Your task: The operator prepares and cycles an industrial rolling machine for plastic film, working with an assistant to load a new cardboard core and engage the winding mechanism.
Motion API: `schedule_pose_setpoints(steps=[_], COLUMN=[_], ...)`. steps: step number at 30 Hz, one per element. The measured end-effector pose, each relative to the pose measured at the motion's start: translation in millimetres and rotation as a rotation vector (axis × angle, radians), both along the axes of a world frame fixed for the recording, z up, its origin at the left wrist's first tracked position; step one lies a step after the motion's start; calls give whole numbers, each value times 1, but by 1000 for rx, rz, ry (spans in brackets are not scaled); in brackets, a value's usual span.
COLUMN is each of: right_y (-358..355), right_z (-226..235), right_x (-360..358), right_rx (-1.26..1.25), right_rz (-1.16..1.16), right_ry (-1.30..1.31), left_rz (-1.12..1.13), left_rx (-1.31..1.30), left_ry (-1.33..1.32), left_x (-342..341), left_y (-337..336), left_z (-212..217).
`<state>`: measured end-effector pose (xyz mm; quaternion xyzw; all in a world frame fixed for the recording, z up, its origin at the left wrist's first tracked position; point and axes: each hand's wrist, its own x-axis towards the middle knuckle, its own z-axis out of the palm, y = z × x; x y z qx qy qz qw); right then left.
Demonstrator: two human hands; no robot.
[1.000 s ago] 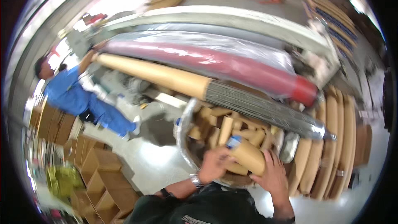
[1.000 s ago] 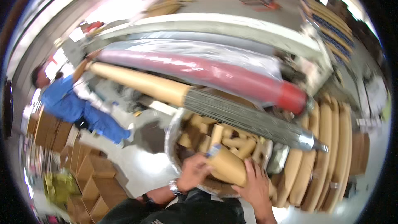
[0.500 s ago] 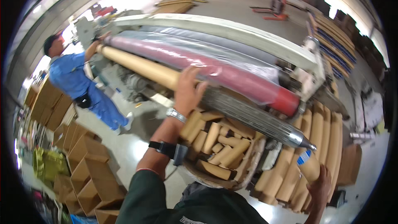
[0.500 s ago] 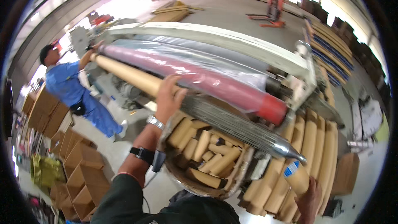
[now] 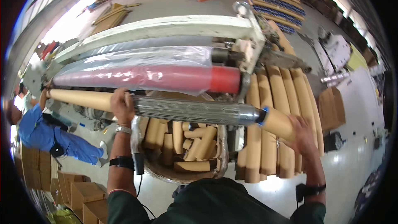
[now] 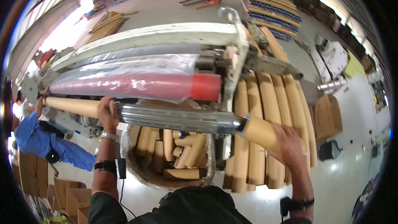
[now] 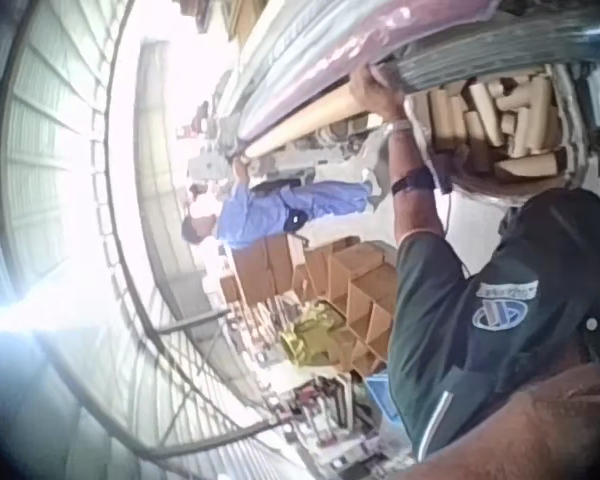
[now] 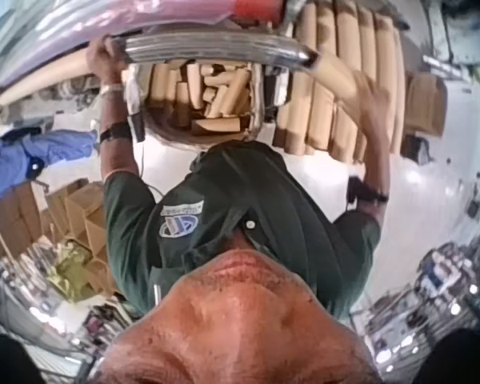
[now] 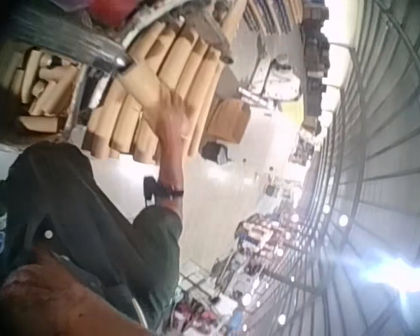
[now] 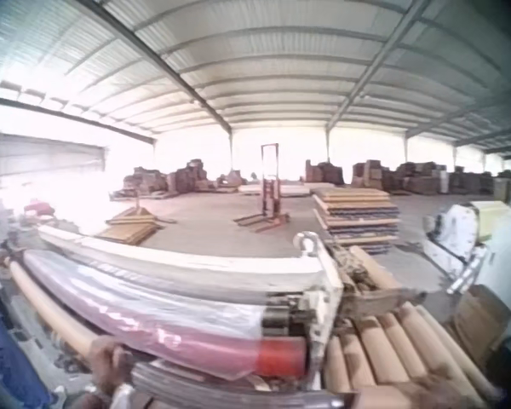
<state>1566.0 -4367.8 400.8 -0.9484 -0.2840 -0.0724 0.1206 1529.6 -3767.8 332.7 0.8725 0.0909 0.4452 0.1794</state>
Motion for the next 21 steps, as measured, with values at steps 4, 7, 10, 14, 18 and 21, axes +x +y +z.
schedule_pose_setpoints(steps=[4,7,10,14,18,21], right_y=[34,31,32,28,26,22], right_z=[-2,-7,-14,-15,-23,-26], right_x=[35,38,35,34,43,47], right_rx=[-217,-197,-170,-141,-77,-21], right_rz=[70,126,124,51,69,111], right_ry=[19,45,107,178,126,100], left_rz=[45,15,-27,-54,-10,-37], left_rx=[0,23,-16,61,28,-143], left_ry=[-3,-24,-22,-2,42,50], left_x=[-9,-8,-7,0,-4,-1], left_y=[4,6,7,0,10,14], left_z=[3,0,-4,0,-4,-12])
